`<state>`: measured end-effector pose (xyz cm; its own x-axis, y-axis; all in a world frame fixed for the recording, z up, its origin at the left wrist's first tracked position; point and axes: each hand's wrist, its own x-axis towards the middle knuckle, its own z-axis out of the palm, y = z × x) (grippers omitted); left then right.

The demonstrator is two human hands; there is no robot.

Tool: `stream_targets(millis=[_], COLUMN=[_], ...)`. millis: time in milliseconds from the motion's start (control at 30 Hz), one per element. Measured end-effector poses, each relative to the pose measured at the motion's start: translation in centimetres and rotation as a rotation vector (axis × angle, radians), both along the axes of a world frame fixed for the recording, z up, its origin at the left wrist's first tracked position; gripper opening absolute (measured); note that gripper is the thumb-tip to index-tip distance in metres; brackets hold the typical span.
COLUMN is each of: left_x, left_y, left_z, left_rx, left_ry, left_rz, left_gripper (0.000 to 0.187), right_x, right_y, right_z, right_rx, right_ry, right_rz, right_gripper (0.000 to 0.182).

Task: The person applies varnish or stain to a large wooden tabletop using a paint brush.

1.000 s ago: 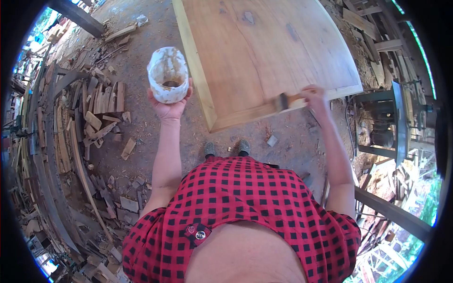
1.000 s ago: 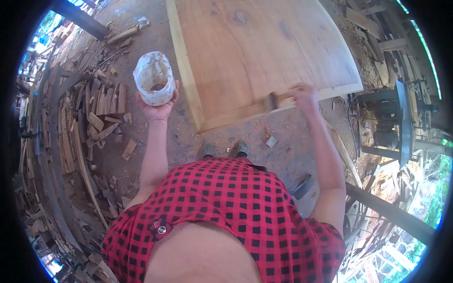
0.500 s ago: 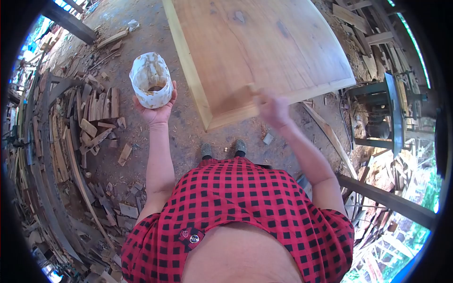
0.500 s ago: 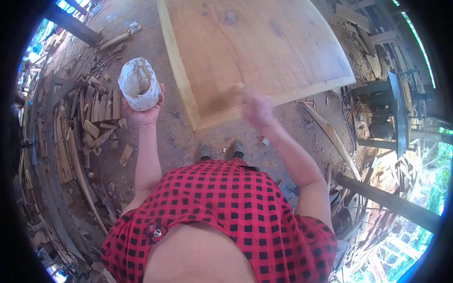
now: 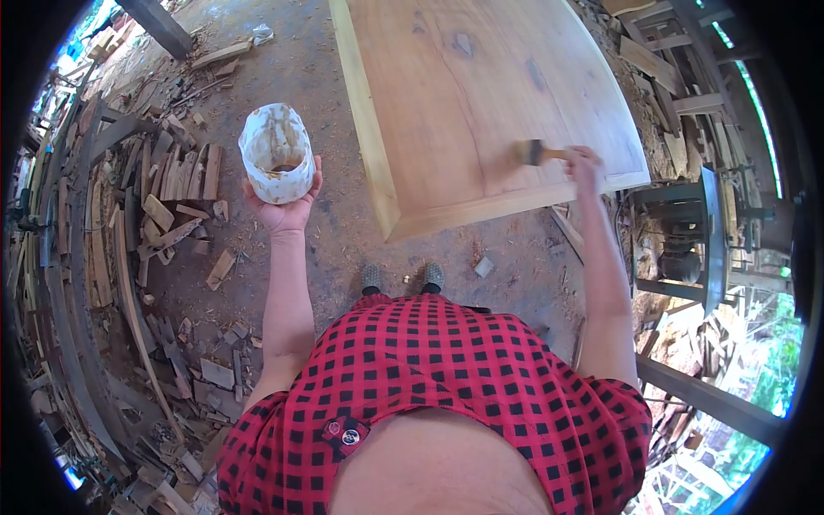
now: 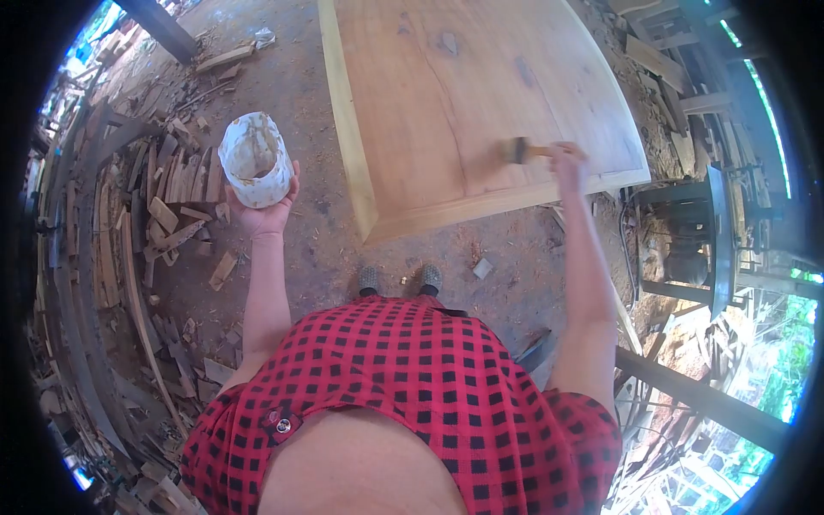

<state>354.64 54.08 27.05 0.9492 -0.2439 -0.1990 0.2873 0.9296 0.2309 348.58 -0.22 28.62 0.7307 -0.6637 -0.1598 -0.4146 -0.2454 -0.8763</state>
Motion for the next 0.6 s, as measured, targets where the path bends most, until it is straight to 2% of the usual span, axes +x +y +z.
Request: stream_targets(millis=[67, 100, 167, 233, 300, 333, 367, 400, 433, 467, 500, 567, 600], left_x=[-0.1, -0.2, -0.8, -0.8, -0.6, -0.4, -0.4, -0.2, -0.1, 0.3, 0.3, 0.2, 0.0], left_y=[0.3, 0.4, 1.1, 1.0, 0.9, 0.8, 0.9, 0.8, 0.7, 0.4, 0.2, -0.2, -0.2], left_z=[0.1, 0.2, 0.2, 0.1, 0.4, 0.5, 0.4, 0.2, 0.0, 0.0, -0.1, -0.1, -0.2], left_rx=[0.002, 0.005, 0.006, -0.019, -0.016, -0.007, -0.007, -0.013, -0.018, -0.016, -0.023, -0.019, -0.02], left_ry=[-0.001, 0.022, 0.04, 0.058, 0.053, 0.052, 0.049, 0.03, 0.012, 0.012, 0.034, 0.051, 0.051], left_rz=[-0.006, -0.002, -0.007, -0.01, -0.013, -0.005, -0.015, -0.012, -0.009, -0.021, -0.003, 0.02, 0.011], left_gripper=[0.094, 0.094, 0.094, 0.093, 0.093, 0.093, 0.093, 0.094, 0.094, 0.094, 0.095, 0.096, 0.096], right_x=[-1.5, -2.0, -3.7, -3.4, -2.5, -2.4, -2.6, -3.1, -3.4, -3.7, -4.4, -5.2, -5.4], right_y=[-6.4, -6.4, -5.7, -2.8, 0.9, 3.8, 9.1, 14.1, 18.3, 21.3, 24.0, 28.5, 29.2], right_z=[0.4, 1.1, 3.0, 2.8, -0.1, -1.7, -1.4, 0.3, 1.6, 1.2, 2.0, 3.4, 2.9], right_rx=[-0.517, -0.519, -0.888, -0.867, -0.948, -0.929, -0.833, -0.766, -0.723, -0.637, -0.534, -0.172, -0.174], right_ry=[0.036, 0.036, 0.129, 0.233, 0.162, -0.027, -0.005, -0.259, -0.237, -0.37, -0.389, -0.334, -0.333], right_rz=[-0.05, -0.056, -0.195, -0.127, 0.055, 0.179, 0.223, 0.362, 0.442, 0.512, 0.622, 0.688, 0.678], right_gripper=[0.026, 0.026, 0.029, 0.027, 0.023, 0.018, 0.014, 0.013, 0.016, 0.02, 0.016, 0.014, 0.014])
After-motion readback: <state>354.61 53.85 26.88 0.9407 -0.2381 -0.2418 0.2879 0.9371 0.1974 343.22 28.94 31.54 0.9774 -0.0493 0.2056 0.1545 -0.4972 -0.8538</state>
